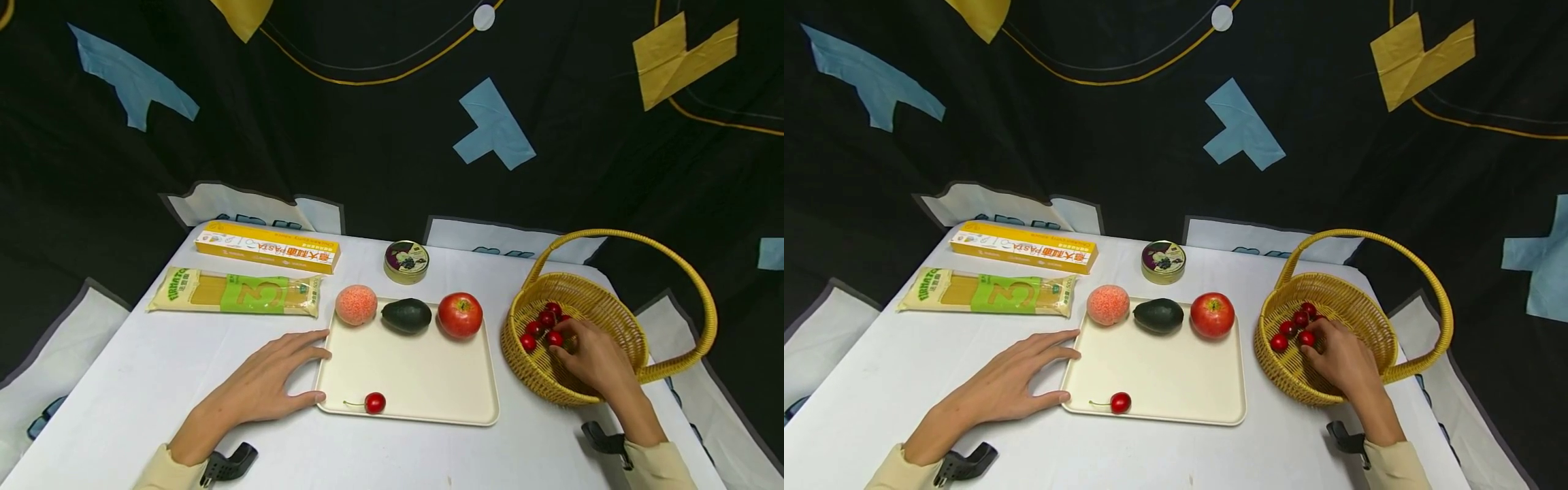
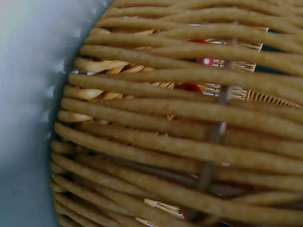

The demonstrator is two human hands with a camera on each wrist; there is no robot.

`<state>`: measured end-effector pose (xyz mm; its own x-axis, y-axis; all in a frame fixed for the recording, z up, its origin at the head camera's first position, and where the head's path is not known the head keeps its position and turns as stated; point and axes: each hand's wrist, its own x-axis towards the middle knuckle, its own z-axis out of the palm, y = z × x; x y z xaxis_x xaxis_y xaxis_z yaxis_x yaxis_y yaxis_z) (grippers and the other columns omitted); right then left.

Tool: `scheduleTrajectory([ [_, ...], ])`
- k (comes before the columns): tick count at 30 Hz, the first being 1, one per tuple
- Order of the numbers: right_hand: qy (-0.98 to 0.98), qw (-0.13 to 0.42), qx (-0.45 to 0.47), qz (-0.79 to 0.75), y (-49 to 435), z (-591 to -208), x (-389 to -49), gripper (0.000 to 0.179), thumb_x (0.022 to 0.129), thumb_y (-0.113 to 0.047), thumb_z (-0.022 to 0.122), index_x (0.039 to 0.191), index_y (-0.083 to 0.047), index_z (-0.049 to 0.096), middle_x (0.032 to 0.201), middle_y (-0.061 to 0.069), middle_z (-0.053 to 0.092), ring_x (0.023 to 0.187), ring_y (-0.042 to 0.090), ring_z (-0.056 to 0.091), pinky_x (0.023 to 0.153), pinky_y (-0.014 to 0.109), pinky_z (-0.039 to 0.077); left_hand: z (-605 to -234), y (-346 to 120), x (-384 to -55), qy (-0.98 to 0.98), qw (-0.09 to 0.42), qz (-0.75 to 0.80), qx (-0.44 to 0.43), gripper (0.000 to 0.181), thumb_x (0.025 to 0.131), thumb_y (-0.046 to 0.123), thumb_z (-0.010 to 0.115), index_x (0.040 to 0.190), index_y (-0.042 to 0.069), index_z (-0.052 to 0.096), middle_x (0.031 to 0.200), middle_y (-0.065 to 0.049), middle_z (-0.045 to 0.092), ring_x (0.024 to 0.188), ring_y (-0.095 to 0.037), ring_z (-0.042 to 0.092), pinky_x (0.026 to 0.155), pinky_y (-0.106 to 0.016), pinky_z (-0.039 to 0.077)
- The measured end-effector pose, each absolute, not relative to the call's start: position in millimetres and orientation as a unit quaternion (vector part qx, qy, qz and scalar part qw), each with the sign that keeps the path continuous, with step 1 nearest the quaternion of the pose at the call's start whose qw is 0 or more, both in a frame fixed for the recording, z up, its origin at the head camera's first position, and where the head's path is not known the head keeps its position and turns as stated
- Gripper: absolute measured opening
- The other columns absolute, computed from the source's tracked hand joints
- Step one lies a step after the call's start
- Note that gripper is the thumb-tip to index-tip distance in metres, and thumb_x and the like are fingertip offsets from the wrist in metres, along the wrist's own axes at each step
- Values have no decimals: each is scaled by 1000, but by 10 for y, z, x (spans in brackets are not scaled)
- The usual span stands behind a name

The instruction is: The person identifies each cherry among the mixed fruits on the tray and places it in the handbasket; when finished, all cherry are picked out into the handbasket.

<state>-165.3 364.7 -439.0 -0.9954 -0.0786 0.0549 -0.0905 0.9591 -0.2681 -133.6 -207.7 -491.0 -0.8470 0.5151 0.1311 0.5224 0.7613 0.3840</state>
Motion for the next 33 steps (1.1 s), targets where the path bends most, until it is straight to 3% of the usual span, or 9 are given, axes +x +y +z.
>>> scheduleTrajectory([
  [13,-991,4,42,129,3662,-4396,-1708,42,90,-21,87,122,-1,71,94,14,69,79,28,61,66,49,58,-4902,-2081,-1326,-939,12,-208,-274,59,89,62,80,138,31,69,168,4,46,152,-28,46,123,-59,40],
  [21,-991,18,37,124,3644,-4400,-1666,43,90,-21,88,123,0,71,100,18,69,85,32,64,71,55,59,-4905,-2065,-1325,-940,3,-205,-272,59,90,62,80,138,30,69,169,4,45,152,-28,46,122,-59,41],
  [28,-989,72,44,122,3504,-4359,-1567,41,90,-19,89,123,-1,73,121,30,68,105,51,68,86,70,59,-4896,-2065,-1322,-940,6,-205,-273,59,89,61,81,138,29,70,168,3,46,151,-29,46,122,-59,41],
  [33,-983,108,55,135,3342,-4276,-1511,42,90,-17,88,126,-3,73,125,29,69,110,51,68,87,71,59,-4901,-2063,-1330,-940,6,-204,-273,59,90,62,80,138,30,69,168,3,46,152,-29,46,122,-60,41],
])
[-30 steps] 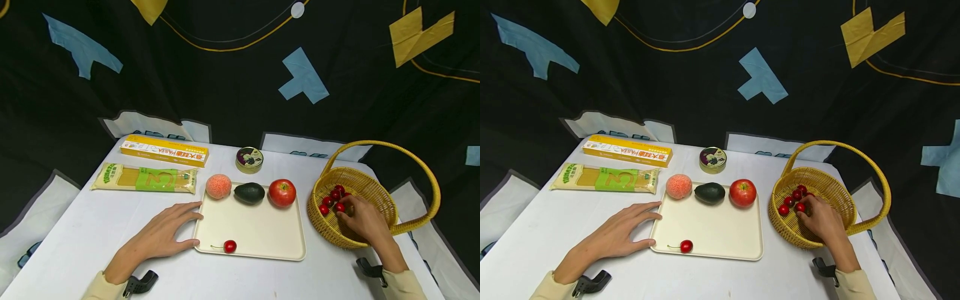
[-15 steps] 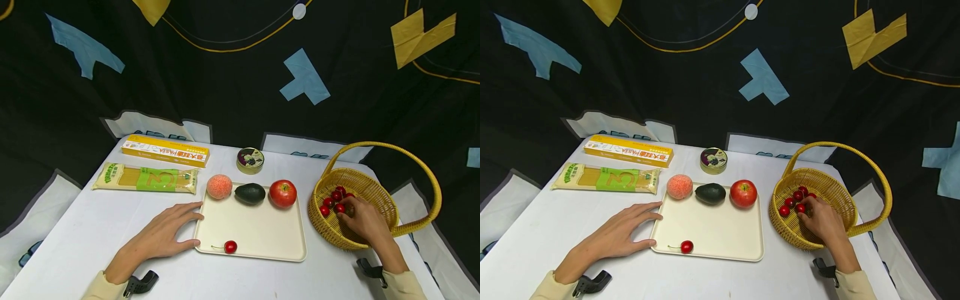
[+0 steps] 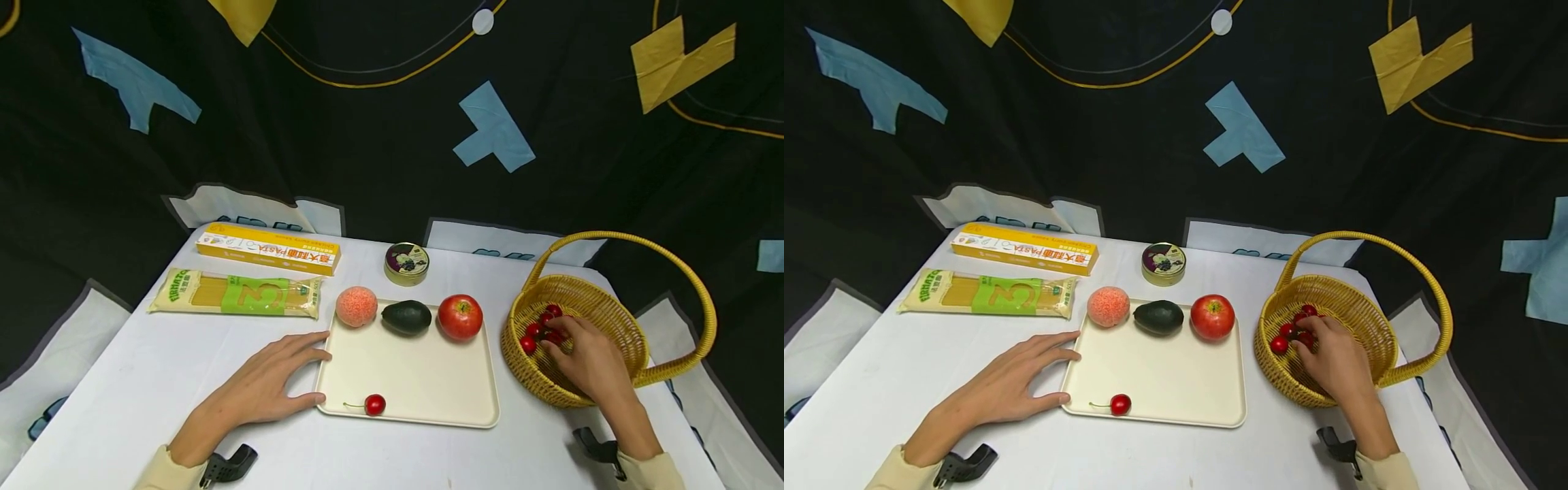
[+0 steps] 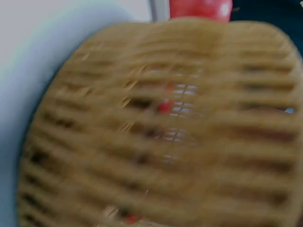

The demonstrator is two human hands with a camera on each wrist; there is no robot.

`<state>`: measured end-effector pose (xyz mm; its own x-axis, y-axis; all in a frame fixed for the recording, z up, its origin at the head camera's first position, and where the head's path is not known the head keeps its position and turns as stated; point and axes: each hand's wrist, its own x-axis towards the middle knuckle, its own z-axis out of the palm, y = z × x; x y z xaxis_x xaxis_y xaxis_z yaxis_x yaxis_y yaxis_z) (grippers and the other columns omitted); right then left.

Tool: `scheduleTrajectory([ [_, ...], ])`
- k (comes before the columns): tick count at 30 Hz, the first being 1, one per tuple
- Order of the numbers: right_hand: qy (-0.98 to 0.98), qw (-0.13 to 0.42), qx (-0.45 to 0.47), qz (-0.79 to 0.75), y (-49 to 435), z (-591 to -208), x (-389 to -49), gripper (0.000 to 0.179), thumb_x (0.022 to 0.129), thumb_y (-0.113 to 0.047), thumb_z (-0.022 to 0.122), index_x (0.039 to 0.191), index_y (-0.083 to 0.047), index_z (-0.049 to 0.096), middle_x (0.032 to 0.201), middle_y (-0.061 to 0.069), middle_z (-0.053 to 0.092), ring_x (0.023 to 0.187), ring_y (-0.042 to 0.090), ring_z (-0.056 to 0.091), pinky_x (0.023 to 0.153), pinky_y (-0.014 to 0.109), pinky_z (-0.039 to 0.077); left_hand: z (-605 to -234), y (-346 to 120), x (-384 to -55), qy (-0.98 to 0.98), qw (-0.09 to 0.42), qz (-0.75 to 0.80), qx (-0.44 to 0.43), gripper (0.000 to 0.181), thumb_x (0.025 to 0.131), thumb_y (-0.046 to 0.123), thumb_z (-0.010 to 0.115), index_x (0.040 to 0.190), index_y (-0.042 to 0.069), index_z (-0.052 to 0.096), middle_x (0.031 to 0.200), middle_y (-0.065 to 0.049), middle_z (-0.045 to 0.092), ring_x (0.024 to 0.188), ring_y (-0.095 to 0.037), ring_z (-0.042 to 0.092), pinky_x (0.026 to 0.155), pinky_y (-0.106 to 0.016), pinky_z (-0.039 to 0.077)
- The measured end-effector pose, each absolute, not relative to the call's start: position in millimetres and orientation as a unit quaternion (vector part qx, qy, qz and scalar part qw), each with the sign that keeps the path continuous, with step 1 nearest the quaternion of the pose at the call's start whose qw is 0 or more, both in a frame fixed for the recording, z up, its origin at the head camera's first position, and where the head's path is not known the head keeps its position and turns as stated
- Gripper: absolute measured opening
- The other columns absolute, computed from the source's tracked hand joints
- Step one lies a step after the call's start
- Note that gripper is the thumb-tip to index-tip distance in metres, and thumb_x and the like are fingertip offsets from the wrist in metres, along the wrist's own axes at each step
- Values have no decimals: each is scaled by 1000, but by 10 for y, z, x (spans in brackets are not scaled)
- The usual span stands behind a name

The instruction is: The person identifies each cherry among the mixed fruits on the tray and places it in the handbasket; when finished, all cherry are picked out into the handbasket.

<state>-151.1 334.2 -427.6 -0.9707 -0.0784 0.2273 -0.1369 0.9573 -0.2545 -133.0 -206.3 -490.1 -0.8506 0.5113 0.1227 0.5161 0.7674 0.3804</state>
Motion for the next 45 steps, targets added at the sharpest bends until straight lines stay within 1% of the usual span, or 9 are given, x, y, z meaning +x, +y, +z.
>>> scheduleTrajectory([
  [4,-980,127,69,137,3189,-4194,-1478,42,89,-16,89,125,-3,73,126,28,70,109,50,70,86,69,60,-4907,-2061,-1328,-939,5,-207,-273,58,90,62,80,137,30,69,168,3,46,152,-29,47,122,-60,40],
  [10,-972,140,95,163,2897,-4119,-1447,38,89,-14,88,123,-6,74,119,19,72,94,37,72,76,57,65,-4897,-2073,-1328,-939,7,-206,-276,58,90,61,80,137,30,69,168,3,46,152,-29,47,122,-60,40],
  [15,-963,140,136,185,2595,-4132,-1507,39,91,-19,88,126,-9,74,120,14,72,99,33,72,80,54,65,-4878,-2141,-1318,-939,19,-203,-275,58,89,60,81,137,30,69,167,2,47,151,-30,47,121,-60,41],
  [22,-957,142,171,188,2304,-4147,-1539,41,88,-19,90,125,-11,74,115,11,74,94,28,72,69,42,62,-4900,-2172,-1317,-935,24,-214,-282,59,90,62,80,139,30,69,168,3,46,151,-29,47,121,-60,41],
  [26,-956,128,178,194,2182,-4140,-1527,42,88,-20,91,125,-11,74,118,10,75,96,29,73,74,44,65,-4904,-2143,-1325,-936,22,-210,-281,59,90,62,80,138,31,69,168,3,46,151,-29,47,121,-60,41],
  [30,-952,125,200,196,2055,-4132,-1527,44,86,-22,93,124,-11,74,115,9,75,94,30,74,78,46,67,-4899,-2121,-1335,-938,21,-207,-279,59,89,61,81,138,31,69,168,3,46,151,-29,47,122,-59,41],
  [34,-943,133,232,198,1947,-4137,-1518,47,84,-25,95,123,-11,73,114,8,74,91,27,74,77,42,67,-4897,-2102,-1338,-937,15,-211,-277,58,89,61,81,137,31,69,168,3,46,151,-30,47,122,-60,40],
  [39,-931,138,267,206,1846,-4175,-1480,47,85,-29,94,125,-15,73,119,5,74,94,20,74,79,37,66,-4904,-2086,-1331,-936,13,-215,-279,58,89,60,82,137,29,70,168,2,47,151,-30,47,121,-60,41],
  [45,-923,122,295,215,1715,-4223,-1445,44,88,-31,92,125,-16,74,116,1,73,94,15,73,73,31,62,-4913,-2081,-1335,-935,21,-210,-285,58,89,60,81,137,29,70,167,3,47,150,-28,48,121,-59,42],
])
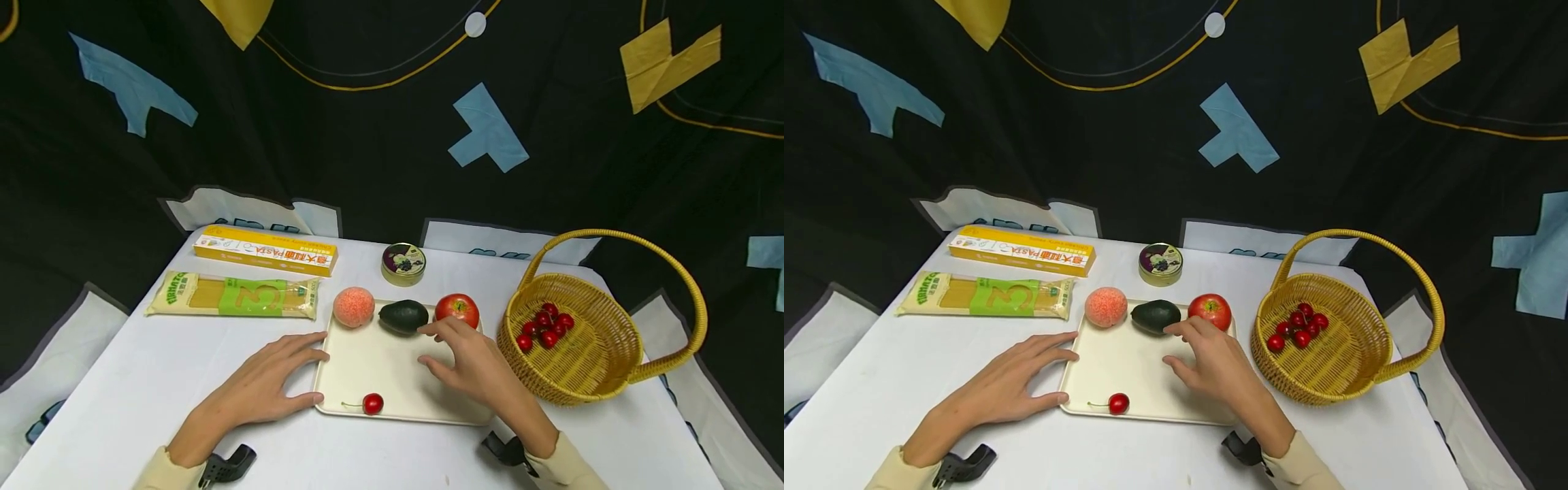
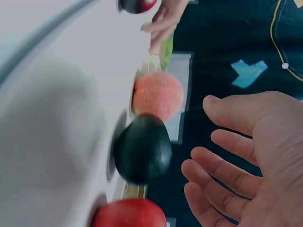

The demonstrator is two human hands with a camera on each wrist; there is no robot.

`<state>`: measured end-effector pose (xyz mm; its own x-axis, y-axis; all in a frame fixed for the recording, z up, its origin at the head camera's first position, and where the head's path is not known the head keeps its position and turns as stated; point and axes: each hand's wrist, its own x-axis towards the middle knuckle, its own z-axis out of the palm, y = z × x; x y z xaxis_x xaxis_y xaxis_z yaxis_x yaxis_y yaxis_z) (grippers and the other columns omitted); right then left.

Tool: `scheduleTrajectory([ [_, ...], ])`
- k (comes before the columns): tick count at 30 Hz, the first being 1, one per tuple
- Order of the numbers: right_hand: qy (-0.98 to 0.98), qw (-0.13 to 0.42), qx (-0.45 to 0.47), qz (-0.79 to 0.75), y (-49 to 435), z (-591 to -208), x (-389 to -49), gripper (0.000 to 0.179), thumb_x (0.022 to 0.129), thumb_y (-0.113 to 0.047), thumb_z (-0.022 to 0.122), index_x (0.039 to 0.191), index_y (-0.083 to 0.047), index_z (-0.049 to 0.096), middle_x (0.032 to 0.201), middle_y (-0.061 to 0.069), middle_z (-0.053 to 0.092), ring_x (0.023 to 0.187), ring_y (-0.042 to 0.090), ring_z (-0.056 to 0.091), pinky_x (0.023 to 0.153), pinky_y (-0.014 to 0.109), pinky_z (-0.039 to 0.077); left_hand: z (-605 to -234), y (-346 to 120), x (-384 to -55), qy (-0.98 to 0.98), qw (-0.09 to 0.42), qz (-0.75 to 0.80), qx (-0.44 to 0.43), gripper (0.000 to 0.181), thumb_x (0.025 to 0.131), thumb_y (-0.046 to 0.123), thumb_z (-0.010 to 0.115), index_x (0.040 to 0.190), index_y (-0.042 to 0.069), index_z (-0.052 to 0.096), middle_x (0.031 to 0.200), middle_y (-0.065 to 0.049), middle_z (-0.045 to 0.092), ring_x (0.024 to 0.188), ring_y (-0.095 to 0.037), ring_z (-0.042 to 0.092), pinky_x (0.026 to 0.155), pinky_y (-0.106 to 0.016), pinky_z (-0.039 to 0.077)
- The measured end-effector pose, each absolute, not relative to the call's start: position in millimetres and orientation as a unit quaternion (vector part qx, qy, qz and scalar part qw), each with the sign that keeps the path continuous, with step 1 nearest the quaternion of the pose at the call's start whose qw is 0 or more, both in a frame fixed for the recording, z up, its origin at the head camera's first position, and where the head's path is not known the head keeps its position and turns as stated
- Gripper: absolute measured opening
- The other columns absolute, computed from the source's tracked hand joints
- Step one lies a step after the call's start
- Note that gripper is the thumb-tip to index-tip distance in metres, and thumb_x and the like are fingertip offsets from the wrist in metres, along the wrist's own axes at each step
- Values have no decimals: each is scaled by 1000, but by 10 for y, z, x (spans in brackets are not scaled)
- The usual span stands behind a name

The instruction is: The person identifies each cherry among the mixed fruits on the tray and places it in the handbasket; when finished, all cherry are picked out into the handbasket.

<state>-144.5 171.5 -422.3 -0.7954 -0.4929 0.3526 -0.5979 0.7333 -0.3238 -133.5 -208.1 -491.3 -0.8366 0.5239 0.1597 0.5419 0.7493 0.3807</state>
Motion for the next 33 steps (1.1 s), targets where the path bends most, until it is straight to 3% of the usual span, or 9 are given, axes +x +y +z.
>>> scheduleTrajectory([
  [10,-909,79,342,225,1484,-4328,-1311,42,89,-30,90,126,-18,73,113,0,72,95,15,73,73,27,61,-4921,-2079,-1338,-935,21,-208,-285,58,90,62,80,137,30,70,168,3,47,151,-28,47,121,-59,42],
  [16,-904,53,377,197,1355,-4402,-1213,39,90,-30,89,125,-19,75,119,-3,72,107,12,71,85,32,63,-4914,-2078,-1336,-937,18,-208,-282,58,90,61,80,137,30,70,168,3,47,151,-28,47,121,-59,42],
  [24,-895,-7,400,195,1239,-4483,-1117,33,97,-29,82,128,-23,75,124,-8,69,114,7,67,96,28,60,-4911,-2074,-1336,-938,15,-205,-281,58,90,62,80,137,30,69,168,3,46,151,-28,47,121,-59,42],
  [33,-892,-30,406,194,1189,-4542,-1071,30,101,-27,77,132,-26,75,128,-9,68,116,5,65,94,26,60,-4905,-2075,-1330,-938,15,-203,-281,59,90,61,81,139,30,69,168,3,46,151,-29,47,121,-59,42],
])
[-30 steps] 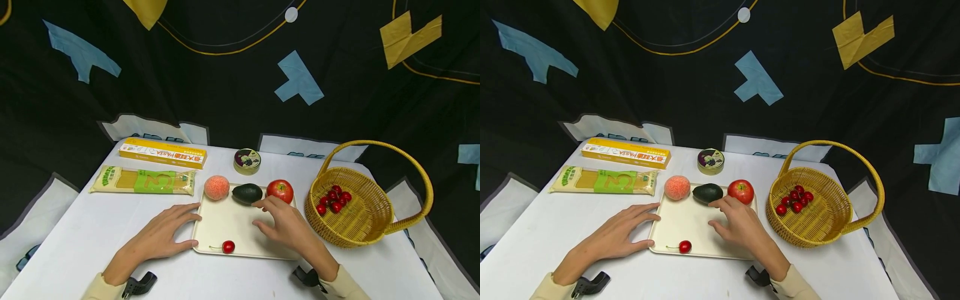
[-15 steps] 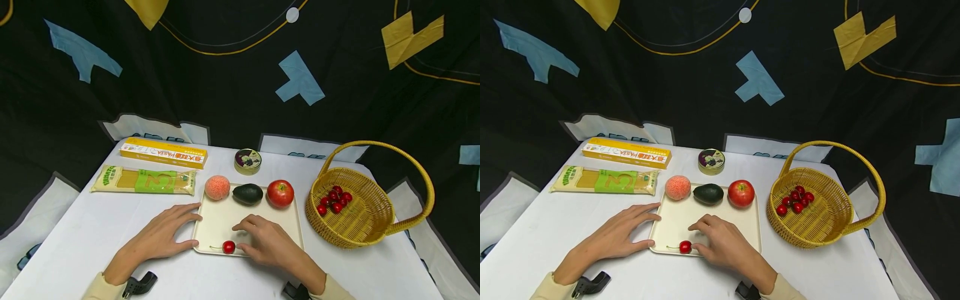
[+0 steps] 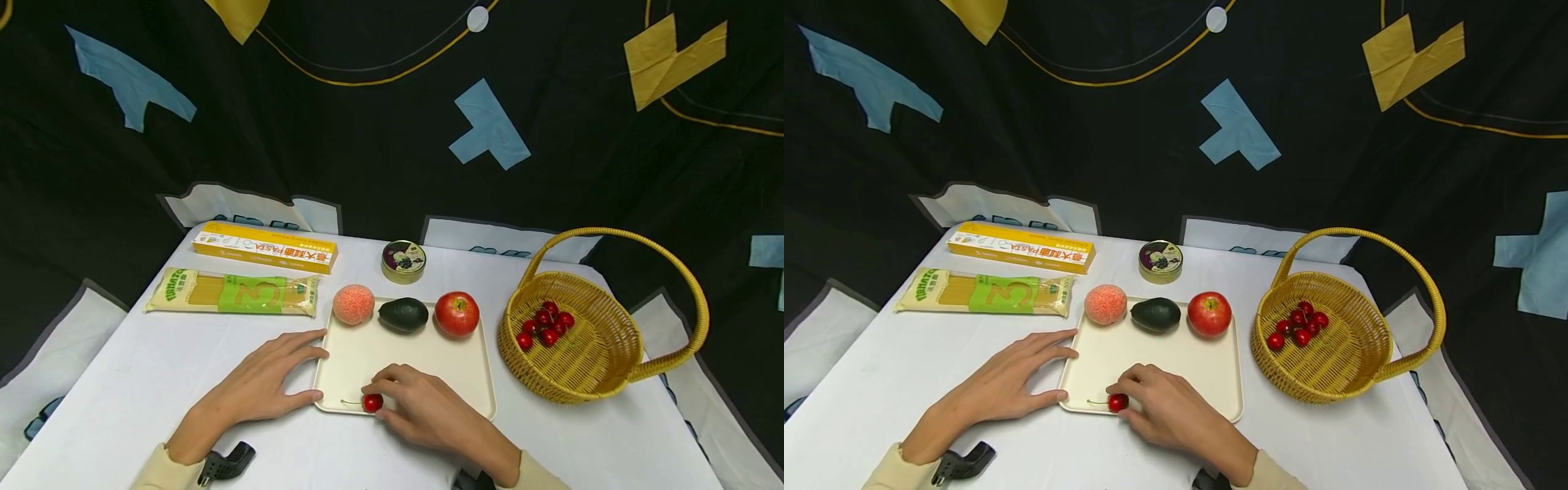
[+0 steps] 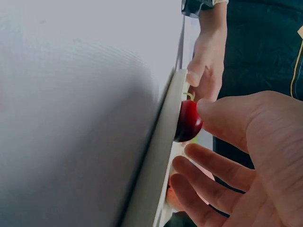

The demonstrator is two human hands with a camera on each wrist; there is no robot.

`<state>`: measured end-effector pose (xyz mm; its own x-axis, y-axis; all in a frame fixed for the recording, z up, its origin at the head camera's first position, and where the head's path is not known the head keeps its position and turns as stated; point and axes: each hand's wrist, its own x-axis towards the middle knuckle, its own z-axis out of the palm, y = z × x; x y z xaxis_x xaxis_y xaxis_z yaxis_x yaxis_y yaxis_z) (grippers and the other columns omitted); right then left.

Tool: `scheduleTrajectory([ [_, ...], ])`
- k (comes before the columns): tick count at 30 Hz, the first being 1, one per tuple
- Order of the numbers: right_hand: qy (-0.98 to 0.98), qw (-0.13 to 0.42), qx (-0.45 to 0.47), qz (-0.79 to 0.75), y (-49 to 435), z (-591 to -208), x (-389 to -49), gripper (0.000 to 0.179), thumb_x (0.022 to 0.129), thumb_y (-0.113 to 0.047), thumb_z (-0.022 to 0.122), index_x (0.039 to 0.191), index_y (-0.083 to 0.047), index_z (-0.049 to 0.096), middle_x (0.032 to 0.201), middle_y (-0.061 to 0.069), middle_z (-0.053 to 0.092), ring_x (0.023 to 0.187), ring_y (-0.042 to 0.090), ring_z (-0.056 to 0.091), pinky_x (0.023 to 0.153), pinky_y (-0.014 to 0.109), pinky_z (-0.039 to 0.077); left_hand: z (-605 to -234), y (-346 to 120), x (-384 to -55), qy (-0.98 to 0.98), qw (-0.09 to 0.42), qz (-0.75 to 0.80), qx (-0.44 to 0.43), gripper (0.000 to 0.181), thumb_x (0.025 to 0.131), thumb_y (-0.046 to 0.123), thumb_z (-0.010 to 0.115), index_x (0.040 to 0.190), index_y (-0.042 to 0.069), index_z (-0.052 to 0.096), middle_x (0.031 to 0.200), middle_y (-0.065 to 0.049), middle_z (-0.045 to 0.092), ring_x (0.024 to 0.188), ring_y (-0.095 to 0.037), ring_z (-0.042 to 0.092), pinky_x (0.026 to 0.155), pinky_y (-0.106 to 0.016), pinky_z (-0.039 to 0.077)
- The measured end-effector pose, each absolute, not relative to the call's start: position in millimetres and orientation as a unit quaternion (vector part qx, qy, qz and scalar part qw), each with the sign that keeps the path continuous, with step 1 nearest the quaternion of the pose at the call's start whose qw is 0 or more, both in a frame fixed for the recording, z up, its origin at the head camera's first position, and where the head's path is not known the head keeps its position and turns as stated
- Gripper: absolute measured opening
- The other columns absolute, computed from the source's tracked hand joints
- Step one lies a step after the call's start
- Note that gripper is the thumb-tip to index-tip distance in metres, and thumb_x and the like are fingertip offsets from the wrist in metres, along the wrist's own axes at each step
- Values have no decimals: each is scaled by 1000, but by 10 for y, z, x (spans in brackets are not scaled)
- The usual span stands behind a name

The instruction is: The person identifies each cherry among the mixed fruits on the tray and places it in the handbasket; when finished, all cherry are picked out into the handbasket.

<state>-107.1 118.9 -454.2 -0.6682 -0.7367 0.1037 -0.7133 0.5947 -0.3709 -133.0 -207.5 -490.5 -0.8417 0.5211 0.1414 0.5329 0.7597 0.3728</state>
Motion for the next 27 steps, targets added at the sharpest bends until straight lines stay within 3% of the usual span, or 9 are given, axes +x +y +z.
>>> scheduleTrajectory([
  [10,891,25,-405,-204,1162,-4600,-1064,21,100,-23,79,120,-24,75,118,-11,68,93,-1,59,83,15,53,-4902,-2081,-1328,-936,16,-208,-283,59,90,60,81,139,30,68,169,4,45,151,-29,47,121,-59,42],
  [22,895,-10,-392,-214,1247,-4543,-1127,19,96,-21,82,113,-22,74,112,-10,69,101,4,67,88,23,60,-4896,-2091,-1321,-938,12,-205,-281,60,90,62,80,139,30,69,168,4,45,152,-29,46,122,-59,41],
  [27,896,-36,-381,-223,1387,-4432,-1229,24,93,-19,85,113,-19,73,111,-6,70,95,10,69,83,26,61,-4905,-2086,-1326,-937,13,-207,-280,60,90,63,80,139,30,69,169,4,44,152,-29,46,122,-59,41],
])
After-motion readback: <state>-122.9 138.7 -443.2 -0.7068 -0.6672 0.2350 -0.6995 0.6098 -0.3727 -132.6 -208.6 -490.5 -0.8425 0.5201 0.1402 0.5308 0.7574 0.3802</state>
